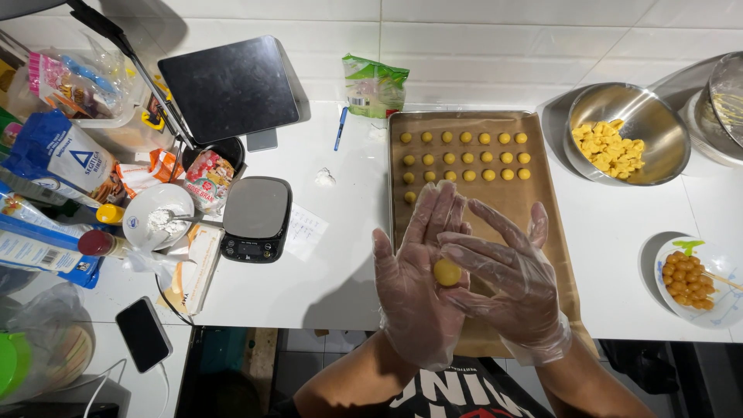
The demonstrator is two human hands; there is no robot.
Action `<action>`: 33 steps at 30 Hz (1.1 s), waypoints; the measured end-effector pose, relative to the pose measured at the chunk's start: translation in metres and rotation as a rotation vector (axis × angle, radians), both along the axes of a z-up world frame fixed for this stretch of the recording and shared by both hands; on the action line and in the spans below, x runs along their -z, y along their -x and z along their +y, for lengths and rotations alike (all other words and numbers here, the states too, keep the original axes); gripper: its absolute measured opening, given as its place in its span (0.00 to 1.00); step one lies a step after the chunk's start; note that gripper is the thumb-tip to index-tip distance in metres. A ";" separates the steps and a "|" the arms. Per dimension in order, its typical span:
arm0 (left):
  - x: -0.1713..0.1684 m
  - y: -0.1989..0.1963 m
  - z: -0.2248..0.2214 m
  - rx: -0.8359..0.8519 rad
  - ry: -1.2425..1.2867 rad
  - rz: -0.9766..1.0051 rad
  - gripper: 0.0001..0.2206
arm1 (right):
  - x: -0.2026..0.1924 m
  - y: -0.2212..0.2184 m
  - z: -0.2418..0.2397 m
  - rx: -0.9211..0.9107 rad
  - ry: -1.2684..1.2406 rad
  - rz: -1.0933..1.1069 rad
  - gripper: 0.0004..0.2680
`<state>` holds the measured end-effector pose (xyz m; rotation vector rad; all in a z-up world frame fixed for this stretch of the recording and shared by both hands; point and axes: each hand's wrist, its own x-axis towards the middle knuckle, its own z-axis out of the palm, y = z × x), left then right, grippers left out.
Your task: Preparing filled cookies by flattening dough, using a skewer to add filling, and rolling the dough into balls
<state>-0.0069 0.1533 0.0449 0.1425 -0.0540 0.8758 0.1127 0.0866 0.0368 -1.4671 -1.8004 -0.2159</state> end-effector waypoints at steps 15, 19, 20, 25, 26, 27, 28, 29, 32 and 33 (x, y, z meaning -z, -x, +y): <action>-0.015 -0.001 -0.010 -0.176 -0.227 0.154 0.38 | -0.013 0.030 0.002 0.084 -0.024 0.192 0.14; -0.013 0.001 -0.011 -0.197 -0.214 0.117 0.36 | -0.010 0.031 0.002 0.081 0.008 0.253 0.13; -0.014 0.001 -0.011 -0.212 -0.222 0.129 0.35 | -0.009 0.031 0.002 0.076 0.027 0.266 0.14; -0.005 0.000 -0.009 -0.195 -0.167 0.108 0.34 | -0.012 0.029 -0.005 0.062 -0.007 0.307 0.23; -0.005 -0.001 -0.009 -0.183 -0.134 0.134 0.35 | -0.011 0.030 -0.007 0.105 -0.062 0.316 0.22; -0.009 0.001 -0.008 -0.185 -0.134 0.134 0.35 | -0.008 0.024 -0.010 0.103 -0.061 0.315 0.22; -0.013 0.002 -0.008 -0.182 -0.108 0.218 0.34 | -0.005 0.018 -0.013 0.077 -0.043 0.223 0.21; -0.017 0.004 -0.008 -0.179 -0.083 0.302 0.33 | -0.001 0.012 -0.017 0.051 -0.024 0.132 0.22; -0.020 0.006 -0.009 -0.091 0.045 0.398 0.34 | -0.025 -0.001 -0.016 -0.115 0.019 0.053 0.21; -0.021 0.006 -0.007 -0.091 0.046 0.400 0.34 | -0.029 -0.008 -0.014 -0.116 0.021 0.055 0.21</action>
